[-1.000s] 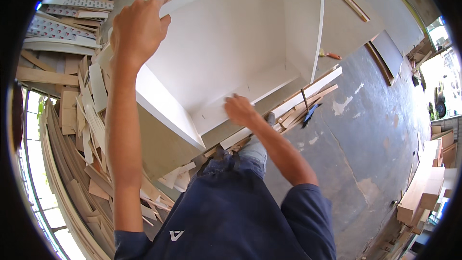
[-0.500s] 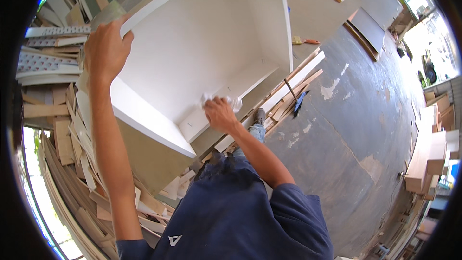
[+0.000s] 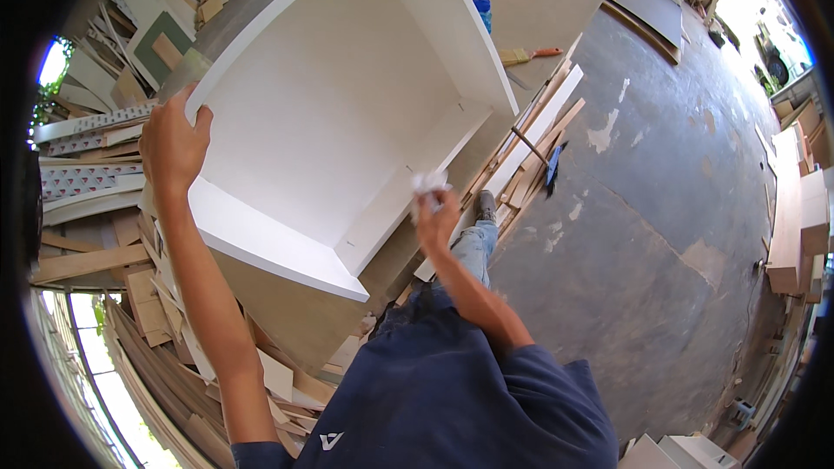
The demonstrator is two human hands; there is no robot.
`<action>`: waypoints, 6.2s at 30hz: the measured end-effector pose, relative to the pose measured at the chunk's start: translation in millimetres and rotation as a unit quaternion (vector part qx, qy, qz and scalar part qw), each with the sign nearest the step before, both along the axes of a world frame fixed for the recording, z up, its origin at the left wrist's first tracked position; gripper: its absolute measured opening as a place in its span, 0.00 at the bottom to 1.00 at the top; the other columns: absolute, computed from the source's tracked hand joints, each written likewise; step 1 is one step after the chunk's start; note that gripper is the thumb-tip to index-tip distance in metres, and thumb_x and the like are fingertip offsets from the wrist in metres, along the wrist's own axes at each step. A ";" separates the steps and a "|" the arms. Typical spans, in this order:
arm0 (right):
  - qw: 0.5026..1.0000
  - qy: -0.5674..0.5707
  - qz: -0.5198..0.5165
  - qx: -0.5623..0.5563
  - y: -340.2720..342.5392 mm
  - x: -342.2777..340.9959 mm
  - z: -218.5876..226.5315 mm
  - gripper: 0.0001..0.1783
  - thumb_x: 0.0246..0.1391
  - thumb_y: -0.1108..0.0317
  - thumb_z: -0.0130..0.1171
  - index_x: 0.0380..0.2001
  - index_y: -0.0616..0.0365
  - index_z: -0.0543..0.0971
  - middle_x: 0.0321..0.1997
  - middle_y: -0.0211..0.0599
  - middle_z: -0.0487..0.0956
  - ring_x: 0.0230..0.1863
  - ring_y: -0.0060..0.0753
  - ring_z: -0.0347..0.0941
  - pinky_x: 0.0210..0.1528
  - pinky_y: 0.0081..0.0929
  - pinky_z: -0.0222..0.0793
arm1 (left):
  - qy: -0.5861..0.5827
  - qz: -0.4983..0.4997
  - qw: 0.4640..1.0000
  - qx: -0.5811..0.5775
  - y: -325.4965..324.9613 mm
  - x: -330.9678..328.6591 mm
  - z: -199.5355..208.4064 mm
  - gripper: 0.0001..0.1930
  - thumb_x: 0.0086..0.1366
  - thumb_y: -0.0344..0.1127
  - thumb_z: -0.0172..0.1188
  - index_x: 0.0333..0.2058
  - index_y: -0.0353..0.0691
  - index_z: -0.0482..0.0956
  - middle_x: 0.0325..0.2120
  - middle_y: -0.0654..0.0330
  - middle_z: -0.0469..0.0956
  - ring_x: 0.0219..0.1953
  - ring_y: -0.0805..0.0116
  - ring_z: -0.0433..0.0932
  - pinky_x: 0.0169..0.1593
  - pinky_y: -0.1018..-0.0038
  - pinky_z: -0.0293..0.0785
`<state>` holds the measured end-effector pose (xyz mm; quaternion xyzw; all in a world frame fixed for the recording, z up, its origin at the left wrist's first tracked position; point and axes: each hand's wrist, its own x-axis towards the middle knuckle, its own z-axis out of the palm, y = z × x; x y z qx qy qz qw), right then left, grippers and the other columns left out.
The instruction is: The person wipes the inside and outside of a wooden cabinet with a cloth, applies liquid from a bottle to the cloth, and wipes the edges and surfaces again before inspecting a metal piece.
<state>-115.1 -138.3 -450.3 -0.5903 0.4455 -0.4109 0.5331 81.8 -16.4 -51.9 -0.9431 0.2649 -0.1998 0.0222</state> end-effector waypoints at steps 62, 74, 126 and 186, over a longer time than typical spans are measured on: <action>0.984 0.006 0.008 0.176 80.8 11.3 -8.0 0.15 0.66 0.61 0.61 0.42 0.62 0.71 0.39 0.36 0.73 0.41 0.29 0.69 0.45 0.32 0.67 | -0.050 -0.031 0.998 0.009 6.5 13.5 -1.7 0.21 0.65 0.42 0.59 0.53 0.39 0.83 0.39 0.43 0.85 0.43 0.40 0.83 0.51 0.54 0.78; 0.979 -0.016 -0.076 0.189 52.8 33.0 1.5 0.20 0.69 0.57 0.57 0.50 0.63 0.69 0.41 0.39 0.74 0.43 0.33 0.70 0.49 0.34 0.68 | -0.055 -0.013 0.998 0.024 4.9 21.0 -2.8 0.21 0.65 0.42 0.58 0.52 0.39 0.84 0.39 0.42 0.85 0.43 0.39 0.83 0.50 0.53 0.78; 0.977 0.004 0.085 0.195 59.3 7.3 8.3 0.18 0.70 0.56 0.57 0.47 0.62 0.78 0.35 0.30 0.79 0.37 0.22 0.74 0.39 0.24 0.71 | -0.008 -0.049 0.999 -0.003 10.7 41.4 -6.8 0.22 0.64 0.41 0.57 0.53 0.36 0.82 0.39 0.40 0.84 0.44 0.39 0.83 0.52 0.53 0.76; 0.990 0.053 0.045 -0.121 59.8 -10.4 26.3 0.06 0.57 0.75 0.66 0.33 0.61 0.77 0.37 0.44 0.78 0.30 0.45 0.78 0.29 0.35 0.70 | -0.018 -0.030 0.999 0.017 11.8 34.3 -2.3 0.24 0.65 0.45 0.58 0.54 0.34 0.81 0.43 0.40 0.83 0.47 0.38 0.81 0.54 0.55 0.75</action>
